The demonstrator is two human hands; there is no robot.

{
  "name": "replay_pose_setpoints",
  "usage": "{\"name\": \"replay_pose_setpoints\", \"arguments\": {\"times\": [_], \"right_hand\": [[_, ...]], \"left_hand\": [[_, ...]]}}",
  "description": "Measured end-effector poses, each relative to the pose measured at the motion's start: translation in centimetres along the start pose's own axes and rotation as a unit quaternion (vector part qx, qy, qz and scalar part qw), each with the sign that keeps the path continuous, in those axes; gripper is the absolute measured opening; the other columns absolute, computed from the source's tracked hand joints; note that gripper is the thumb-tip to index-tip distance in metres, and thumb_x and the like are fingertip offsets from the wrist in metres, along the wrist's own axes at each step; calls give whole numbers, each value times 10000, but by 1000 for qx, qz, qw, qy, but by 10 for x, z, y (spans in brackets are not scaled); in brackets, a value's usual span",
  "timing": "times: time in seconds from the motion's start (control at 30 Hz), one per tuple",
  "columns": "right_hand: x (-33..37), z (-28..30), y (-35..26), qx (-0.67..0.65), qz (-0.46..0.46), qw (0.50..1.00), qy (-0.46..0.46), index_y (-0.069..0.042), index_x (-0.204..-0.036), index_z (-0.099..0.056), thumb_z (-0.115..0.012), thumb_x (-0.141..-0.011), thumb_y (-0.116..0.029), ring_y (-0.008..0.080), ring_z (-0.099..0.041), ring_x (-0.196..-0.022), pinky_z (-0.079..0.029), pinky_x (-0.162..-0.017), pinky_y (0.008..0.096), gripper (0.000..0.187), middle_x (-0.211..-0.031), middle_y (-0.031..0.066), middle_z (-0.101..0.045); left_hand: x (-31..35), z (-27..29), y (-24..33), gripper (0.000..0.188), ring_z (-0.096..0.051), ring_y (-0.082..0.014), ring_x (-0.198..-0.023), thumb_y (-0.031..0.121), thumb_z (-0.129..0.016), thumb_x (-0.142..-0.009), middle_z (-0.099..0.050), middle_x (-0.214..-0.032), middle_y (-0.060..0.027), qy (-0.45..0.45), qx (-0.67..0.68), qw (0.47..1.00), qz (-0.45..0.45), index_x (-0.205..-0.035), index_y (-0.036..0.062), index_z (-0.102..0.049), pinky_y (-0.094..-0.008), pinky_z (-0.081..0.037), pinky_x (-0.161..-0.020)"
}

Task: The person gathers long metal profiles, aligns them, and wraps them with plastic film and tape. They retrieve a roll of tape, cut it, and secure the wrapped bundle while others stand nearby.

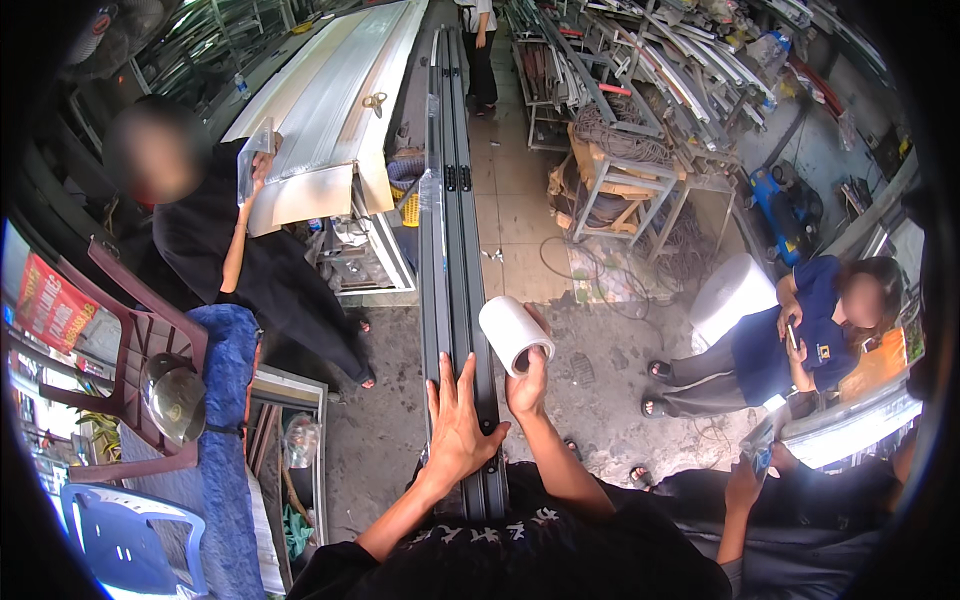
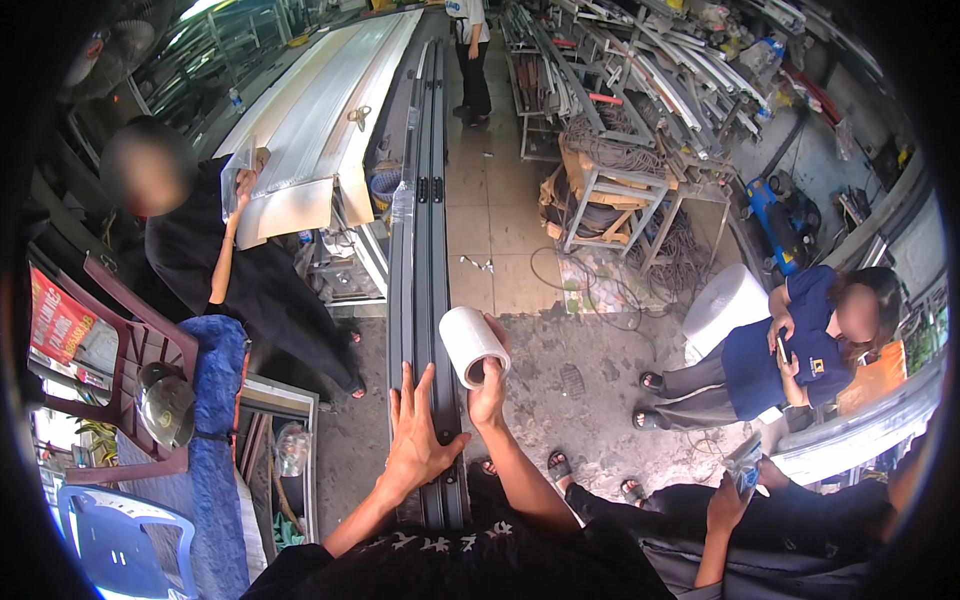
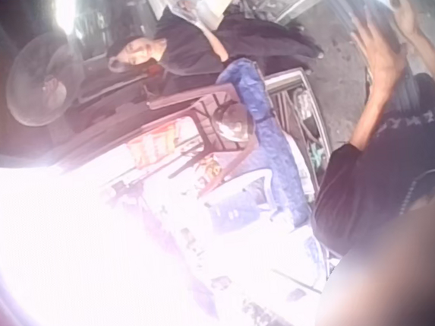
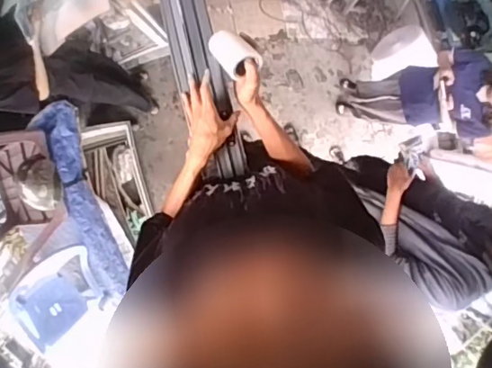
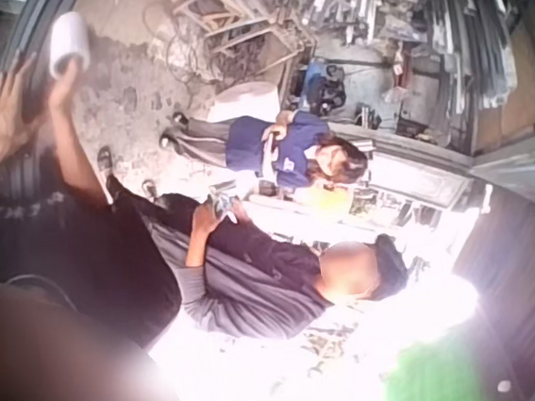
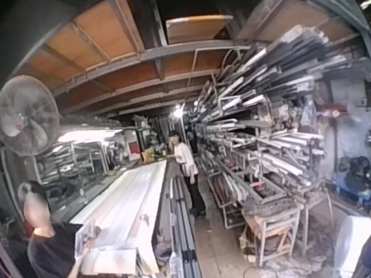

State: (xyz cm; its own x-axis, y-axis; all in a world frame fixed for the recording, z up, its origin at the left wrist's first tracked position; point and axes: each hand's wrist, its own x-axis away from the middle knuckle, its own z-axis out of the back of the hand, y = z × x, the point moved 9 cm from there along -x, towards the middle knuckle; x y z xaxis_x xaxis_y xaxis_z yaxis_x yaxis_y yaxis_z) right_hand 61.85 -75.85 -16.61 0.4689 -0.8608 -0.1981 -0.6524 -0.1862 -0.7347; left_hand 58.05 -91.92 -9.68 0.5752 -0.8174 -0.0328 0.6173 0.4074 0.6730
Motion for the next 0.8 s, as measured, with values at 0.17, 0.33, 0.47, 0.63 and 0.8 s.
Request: {"name": "replay_pose_setpoints", "arguments": {"times": [0.17,0.33,0.47,0.63,0.8], "right_hand": [[-1,-8,3,-22,12,1000,-18,4,-1626,-397,-596,-992,-423,331,-560,-1433,-449,-1212,469,789,-1545,194,-545],[6,3,15,-67,13,998,7,11,-1626,-406,-555,-1005,-401,333,-547,-1449,-420,-1234,473,760,-1571,183,-534],[9,18,21,-32,-2,998,48,-22,-1617,-433,-586,-1002,-387,306,-572,-1388,-446,-1187,438,731,-1533,145,-559],[14,20,16,-32,-5,998,57,-19,-1637,-411,-582,-1007,-408,364,-559,-1431,-443,-1214,509,759,-1544,190,-565],[6,21,18,-25,2,997,76,-66,-1662,-386,-584,-995,-420,385,-554,-1427,-482,-1166,559,781,-1540,188,-553]], "left_hand": [[-2,-1,2,1226,-42,-522,-1677,178,-927,-757,-156,-1730,-417,-4,15,1000,-2,-1714,-2,-181,-712,-85,-1311],[0,8,-3,1197,-67,-498,-1682,333,-939,-815,-202,-1744,-368,27,37,999,-5,-1702,-21,-217,-679,-89,-1329],[11,36,-24,1120,-214,-516,-1643,493,-879,-890,-202,-1756,-356,120,-36,992,29,-1702,16,-272,-685,-153,-1306],[31,29,-84,990,-336,-426,-1611,386,-800,-1010,-274,-1742,-322,53,290,938,184,-1717,25,-209,-530,-328,-1287],[64,-23,-98,928,-405,-366,-1570,362,-743,-1062,-448,-1651,-311,-58,443,856,261,-1711,-7,-194,-469,-333,-1285]]}}
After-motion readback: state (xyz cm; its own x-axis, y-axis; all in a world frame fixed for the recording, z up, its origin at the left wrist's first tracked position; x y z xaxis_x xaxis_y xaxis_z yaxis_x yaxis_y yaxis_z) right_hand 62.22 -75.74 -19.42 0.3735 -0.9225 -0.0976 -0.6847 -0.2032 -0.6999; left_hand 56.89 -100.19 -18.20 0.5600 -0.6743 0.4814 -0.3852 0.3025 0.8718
